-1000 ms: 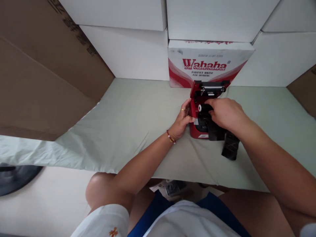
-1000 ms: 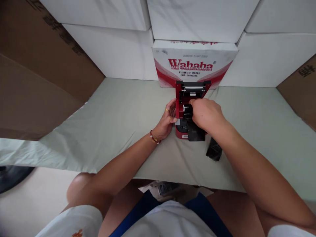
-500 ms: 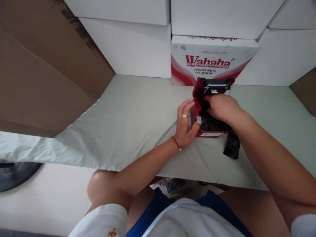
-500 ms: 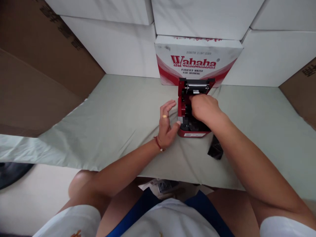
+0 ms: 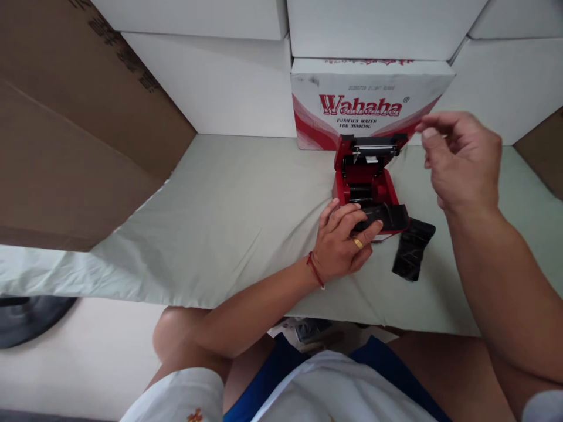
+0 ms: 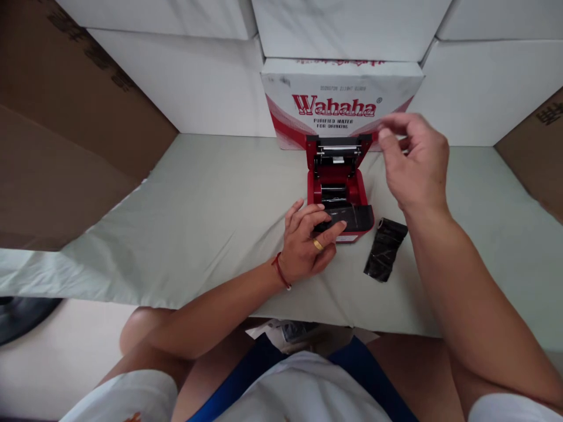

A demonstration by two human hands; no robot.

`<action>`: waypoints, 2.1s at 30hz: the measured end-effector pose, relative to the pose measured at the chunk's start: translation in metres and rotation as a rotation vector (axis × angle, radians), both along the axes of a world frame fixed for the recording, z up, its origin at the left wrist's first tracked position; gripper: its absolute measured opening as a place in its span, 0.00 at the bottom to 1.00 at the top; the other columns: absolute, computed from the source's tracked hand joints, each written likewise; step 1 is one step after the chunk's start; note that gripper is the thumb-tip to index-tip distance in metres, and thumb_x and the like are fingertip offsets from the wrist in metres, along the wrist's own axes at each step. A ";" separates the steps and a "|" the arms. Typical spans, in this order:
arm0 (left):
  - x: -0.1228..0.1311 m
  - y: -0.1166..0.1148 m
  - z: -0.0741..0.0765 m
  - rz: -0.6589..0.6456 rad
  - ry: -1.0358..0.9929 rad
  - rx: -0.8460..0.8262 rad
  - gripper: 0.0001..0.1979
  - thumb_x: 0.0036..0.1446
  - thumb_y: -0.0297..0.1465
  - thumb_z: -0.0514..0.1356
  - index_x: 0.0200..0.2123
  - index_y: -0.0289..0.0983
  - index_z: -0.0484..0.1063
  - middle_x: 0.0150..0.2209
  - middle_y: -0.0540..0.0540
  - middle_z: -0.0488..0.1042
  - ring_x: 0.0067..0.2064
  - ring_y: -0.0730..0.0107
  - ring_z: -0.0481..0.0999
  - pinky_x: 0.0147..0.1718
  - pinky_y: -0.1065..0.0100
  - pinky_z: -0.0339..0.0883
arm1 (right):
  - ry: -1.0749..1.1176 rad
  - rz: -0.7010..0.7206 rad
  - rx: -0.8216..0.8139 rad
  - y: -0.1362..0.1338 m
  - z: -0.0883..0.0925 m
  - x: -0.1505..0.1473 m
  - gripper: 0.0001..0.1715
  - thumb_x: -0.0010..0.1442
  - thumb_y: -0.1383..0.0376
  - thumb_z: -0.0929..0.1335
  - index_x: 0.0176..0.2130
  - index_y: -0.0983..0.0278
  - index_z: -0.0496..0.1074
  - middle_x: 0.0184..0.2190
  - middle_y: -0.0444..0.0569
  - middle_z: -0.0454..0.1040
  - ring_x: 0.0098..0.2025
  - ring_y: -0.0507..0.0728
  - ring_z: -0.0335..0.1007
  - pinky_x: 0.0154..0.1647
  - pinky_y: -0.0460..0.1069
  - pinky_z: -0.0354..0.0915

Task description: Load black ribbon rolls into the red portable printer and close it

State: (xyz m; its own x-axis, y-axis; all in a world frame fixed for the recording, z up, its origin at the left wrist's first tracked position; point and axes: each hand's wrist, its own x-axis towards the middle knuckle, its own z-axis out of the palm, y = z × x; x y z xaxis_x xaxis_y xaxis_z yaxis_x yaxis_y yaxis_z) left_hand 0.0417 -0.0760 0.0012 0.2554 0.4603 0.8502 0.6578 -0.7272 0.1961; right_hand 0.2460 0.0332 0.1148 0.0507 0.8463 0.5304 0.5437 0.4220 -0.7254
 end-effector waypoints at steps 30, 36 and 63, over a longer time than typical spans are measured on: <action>-0.026 0.015 0.008 -0.106 -0.152 -0.174 0.32 0.76 0.42 0.53 0.79 0.47 0.52 0.63 0.40 0.82 0.70 0.54 0.79 0.81 0.39 0.39 | -0.343 0.237 0.158 -0.075 -0.060 0.020 0.19 0.78 0.66 0.64 0.56 0.56 0.84 0.58 0.50 0.86 0.65 0.62 0.81 0.74 0.64 0.69; -0.036 0.027 0.012 -0.113 -0.260 -0.312 0.24 0.80 0.38 0.45 0.72 0.45 0.66 0.53 0.44 0.89 0.60 0.58 0.86 0.72 0.44 0.59 | -0.310 0.209 0.216 -0.076 -0.069 0.017 0.19 0.77 0.69 0.64 0.56 0.58 0.83 0.57 0.52 0.87 0.64 0.62 0.82 0.70 0.62 0.73; -0.037 0.062 -0.034 -0.523 -0.698 -0.930 0.53 0.62 0.59 0.62 0.81 0.57 0.38 0.85 0.46 0.45 0.84 0.55 0.54 0.77 0.49 0.61 | -0.371 0.232 0.443 -0.101 -0.077 0.018 0.19 0.76 0.53 0.66 0.51 0.48 0.86 0.43 0.49 0.87 0.44 0.63 0.77 0.46 0.63 0.69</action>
State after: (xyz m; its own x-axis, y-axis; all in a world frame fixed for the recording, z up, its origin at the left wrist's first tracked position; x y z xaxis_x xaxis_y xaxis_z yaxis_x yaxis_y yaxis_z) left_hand 0.0050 -0.0141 -0.0332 0.2163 0.9325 0.2891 -0.1121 -0.2705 0.9562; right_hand 0.2636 -0.0674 0.0373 -0.3630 0.5086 0.7807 0.5837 0.7773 -0.2349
